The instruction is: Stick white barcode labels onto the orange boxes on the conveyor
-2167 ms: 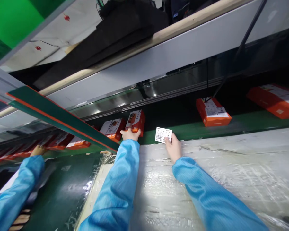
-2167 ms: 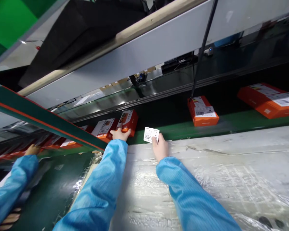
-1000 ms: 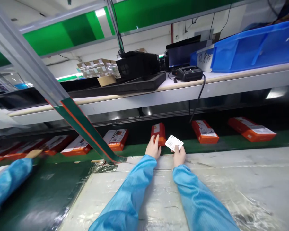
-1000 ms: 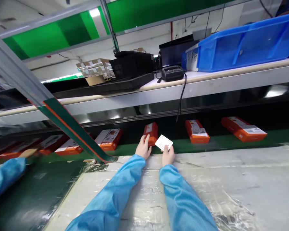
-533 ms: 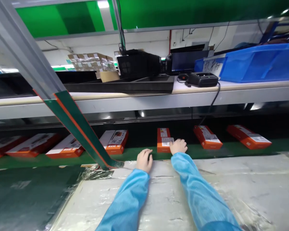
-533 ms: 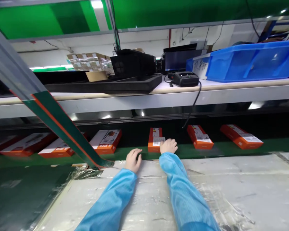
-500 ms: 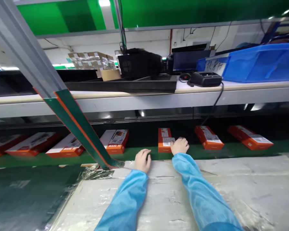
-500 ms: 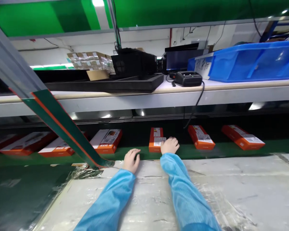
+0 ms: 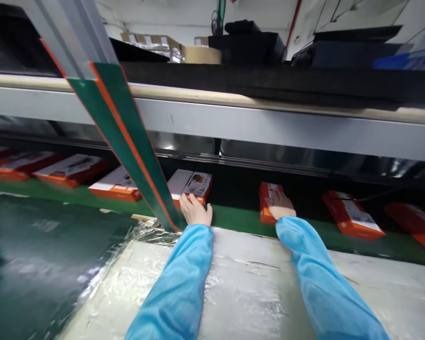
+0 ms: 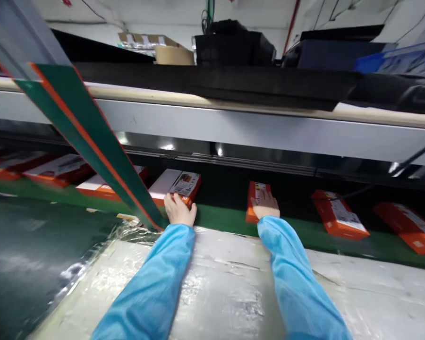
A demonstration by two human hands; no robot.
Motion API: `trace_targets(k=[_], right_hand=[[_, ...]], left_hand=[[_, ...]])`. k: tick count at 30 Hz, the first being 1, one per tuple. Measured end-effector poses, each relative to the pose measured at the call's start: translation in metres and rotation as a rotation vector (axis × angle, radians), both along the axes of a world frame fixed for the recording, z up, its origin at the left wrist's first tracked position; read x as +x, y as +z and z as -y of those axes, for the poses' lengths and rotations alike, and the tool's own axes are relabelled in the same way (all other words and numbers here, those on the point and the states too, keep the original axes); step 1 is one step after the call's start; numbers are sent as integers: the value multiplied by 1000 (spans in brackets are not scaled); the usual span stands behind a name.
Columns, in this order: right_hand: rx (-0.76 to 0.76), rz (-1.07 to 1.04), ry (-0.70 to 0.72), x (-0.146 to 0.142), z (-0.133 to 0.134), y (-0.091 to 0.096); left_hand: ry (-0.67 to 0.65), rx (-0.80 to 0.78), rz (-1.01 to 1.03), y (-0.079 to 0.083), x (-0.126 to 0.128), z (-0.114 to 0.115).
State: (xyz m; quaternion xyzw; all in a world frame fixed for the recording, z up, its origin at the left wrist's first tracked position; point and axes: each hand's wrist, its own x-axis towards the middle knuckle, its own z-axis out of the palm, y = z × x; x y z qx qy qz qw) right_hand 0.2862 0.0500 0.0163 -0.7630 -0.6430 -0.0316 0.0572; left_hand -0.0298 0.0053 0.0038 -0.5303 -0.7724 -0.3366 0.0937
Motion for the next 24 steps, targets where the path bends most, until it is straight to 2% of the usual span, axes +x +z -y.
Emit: trace_targets(k=[3,6,7,9,11,12,15,18,21,24], right_hand=[[-55,-49,-49,8,-4,5],[-88,-85,-56,3,-1,18],[-55,-89,-49,-4,2,23],[109,-158,6,-28,10,33],[272,-353,98,-65,17,40],[287,-489,134,-85,19,41],[168,-681,139,-146,14,37],[39,-821,65,-187,-2,27],[-35,-984,-26,-205,-13,17],[-33,-1158,-81,-206,-13,10]], left_hand=[[82,-43,56,3,0,-2],[37,-58,75,10,0,4],[11,-64,76,13,0,7],[-18,-77,84,18,0,12],[-26,-87,96,21,1,14],[-27,-91,103,23,2,14],[-27,-111,122,24,7,12],[-40,-148,128,23,11,10],[-116,-136,58,23,14,9],[-209,-82,-60,23,16,9]])
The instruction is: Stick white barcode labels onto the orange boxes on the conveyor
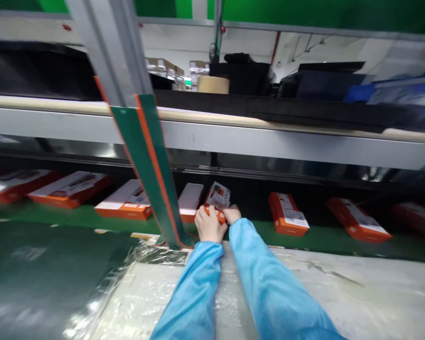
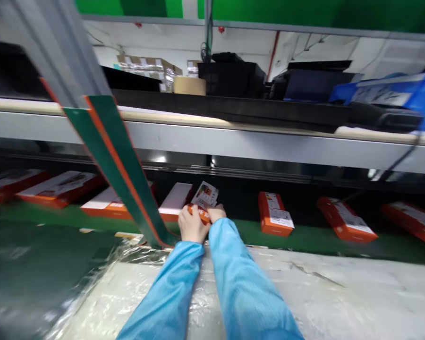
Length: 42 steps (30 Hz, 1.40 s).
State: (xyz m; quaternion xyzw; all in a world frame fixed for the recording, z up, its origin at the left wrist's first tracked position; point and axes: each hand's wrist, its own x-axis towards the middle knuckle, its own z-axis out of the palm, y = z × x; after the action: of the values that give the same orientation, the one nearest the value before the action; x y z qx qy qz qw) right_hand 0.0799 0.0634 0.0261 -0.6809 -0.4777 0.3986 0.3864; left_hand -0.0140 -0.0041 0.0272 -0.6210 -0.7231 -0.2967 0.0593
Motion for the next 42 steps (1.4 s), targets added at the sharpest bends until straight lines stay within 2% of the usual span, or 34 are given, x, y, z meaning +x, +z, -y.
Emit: trace_targets(k=[5,8,12,15,17,20,23,28,31,34,42], right_hand=[[103,-224,-110,21,12,0],[233,-295,-171,50,41,6],[388,-355,-152,90,117,2],[463,-408,-127,114,167,-18],[484,-401,-128,123,185,-33],[491,-330,-90,128,192,-50],[465,-204,-30,126,187,-56],[415,-48,-8,124,185,-54],[404,-21,15,122,188,-49],[394,13,23,119,189,-42],[376,38,17,117,187,-40]], left_hand=[[-194,154,-79,-4,2,-4],[-250,268,-42,-3,4,-3],[-184,450,1,2,1,6],[-87,517,35,4,-6,11],[-18,512,52,5,-12,11],[95,476,78,11,-20,5],[190,376,124,24,-25,-7],[315,126,199,50,-28,-31],[323,-43,187,61,-30,-38],[294,-164,169,64,-33,-38],[281,-285,124,57,-26,-21]])
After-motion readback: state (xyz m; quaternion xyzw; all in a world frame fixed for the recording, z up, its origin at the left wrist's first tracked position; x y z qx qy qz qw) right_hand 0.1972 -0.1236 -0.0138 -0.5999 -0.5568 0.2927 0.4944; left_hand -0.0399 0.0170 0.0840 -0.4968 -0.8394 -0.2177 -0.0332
